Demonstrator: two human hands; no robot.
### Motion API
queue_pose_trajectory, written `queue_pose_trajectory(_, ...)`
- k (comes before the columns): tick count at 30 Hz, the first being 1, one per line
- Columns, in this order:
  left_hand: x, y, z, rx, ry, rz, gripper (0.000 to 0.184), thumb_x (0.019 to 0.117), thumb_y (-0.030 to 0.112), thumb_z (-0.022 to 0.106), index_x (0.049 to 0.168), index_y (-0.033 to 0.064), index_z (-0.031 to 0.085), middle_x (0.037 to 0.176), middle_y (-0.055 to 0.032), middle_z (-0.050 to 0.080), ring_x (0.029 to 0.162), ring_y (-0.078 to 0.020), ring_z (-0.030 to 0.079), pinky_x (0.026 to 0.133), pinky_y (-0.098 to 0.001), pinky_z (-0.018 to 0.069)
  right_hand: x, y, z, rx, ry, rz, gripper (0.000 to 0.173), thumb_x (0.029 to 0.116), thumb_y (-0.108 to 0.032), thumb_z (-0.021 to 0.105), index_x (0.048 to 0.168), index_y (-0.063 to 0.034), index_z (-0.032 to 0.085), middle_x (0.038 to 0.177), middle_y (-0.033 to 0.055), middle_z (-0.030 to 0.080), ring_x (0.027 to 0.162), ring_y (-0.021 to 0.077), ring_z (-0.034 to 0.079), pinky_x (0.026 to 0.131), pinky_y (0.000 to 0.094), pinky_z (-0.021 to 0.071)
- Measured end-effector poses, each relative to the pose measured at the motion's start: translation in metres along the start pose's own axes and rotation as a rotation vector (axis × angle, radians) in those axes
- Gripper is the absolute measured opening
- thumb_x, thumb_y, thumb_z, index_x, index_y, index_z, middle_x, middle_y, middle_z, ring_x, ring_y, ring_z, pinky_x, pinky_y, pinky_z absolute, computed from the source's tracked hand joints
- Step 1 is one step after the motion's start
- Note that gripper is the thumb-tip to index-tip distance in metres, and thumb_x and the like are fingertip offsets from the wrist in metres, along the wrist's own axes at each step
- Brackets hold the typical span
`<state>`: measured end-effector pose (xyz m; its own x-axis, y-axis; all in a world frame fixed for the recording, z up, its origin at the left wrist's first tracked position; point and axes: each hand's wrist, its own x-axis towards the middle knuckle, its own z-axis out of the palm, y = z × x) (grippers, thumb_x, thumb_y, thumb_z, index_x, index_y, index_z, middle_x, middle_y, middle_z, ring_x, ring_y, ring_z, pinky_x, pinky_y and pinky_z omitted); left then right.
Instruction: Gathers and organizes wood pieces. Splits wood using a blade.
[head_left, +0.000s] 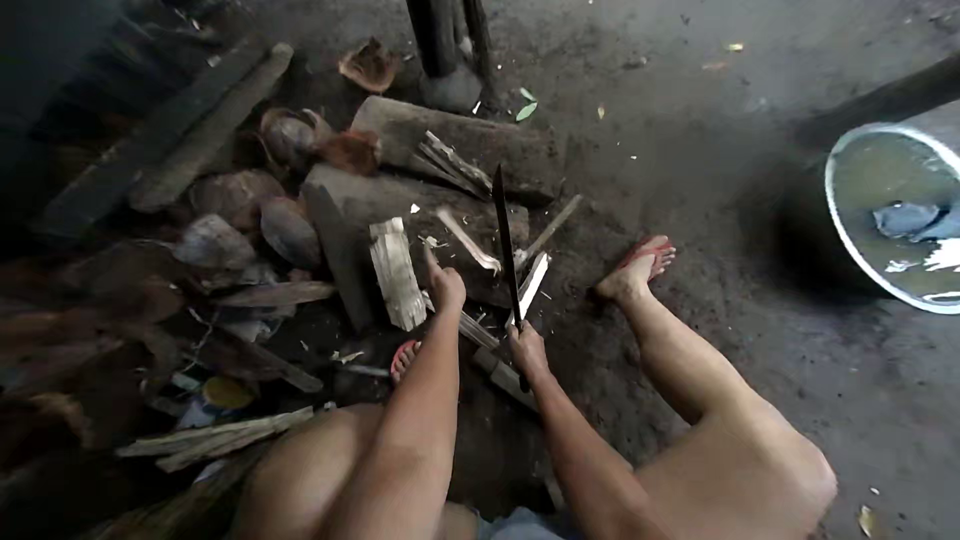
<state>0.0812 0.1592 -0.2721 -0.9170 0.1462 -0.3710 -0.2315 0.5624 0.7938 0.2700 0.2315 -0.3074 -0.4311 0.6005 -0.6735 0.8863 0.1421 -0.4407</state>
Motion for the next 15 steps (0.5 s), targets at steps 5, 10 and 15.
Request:
queue_pose_trajectory(5, 0.012, -0.009, 0.016, -0.056, -0.294, -0.003, 0.082, 0.0956, 0.009, 0.063, 0.165, 0.0219, 0.02, 0.155, -0.0196, 0.046, 0.124, -0.0384, 0.062, 0.098, -0.0581, 0.054, -0.006, 0.004, 0.005, -0.062, 0.019, 0.05, 0.042, 0.107, -0.044, 0.043, 0.128, -0.0133, 0.063, 0.103, 0.0149, 0.073, 0.097, 0.033, 0.072, 0.082, 0.0568, 0.0563)
queue_pose_trajectory(10, 0.019, -0.003, 0.018, 0.1, -0.065, -0.18, 0.05, 0.1009, 0.03, 0.06, 0.144, 0.0063, 0.05, 0.13, -0.0223, 0.065, 0.121, -0.0396, 0.063, 0.101, -0.0618, 0.0502, -0.039, 0.019, -0.004, 0.063, 0.046, -0.012, 0.042, 0.1074, -0.044, 0.045, 0.125, -0.0108, 0.064, 0.091, 0.0138, 0.071, 0.083, 0.0303, 0.071, 0.076, 0.0539, 0.0568)
queue_pose_trajectory(15, 0.03, -0.018, 0.032, 0.166, -0.049, -0.364, 0.087, 0.0942, 0.067, 0.061, 0.148, 0.0012, 0.042, 0.13, -0.0286, 0.063, 0.119, -0.0443, 0.064, 0.097, -0.064, 0.0514, -0.094, 0.021, -0.077, 0.294, 0.091, -0.084, 0.038, 0.1069, -0.039, 0.05, 0.125, -0.0091, 0.065, 0.079, 0.0057, 0.067, 0.063, 0.0181, 0.065, 0.061, 0.0414, 0.0587)
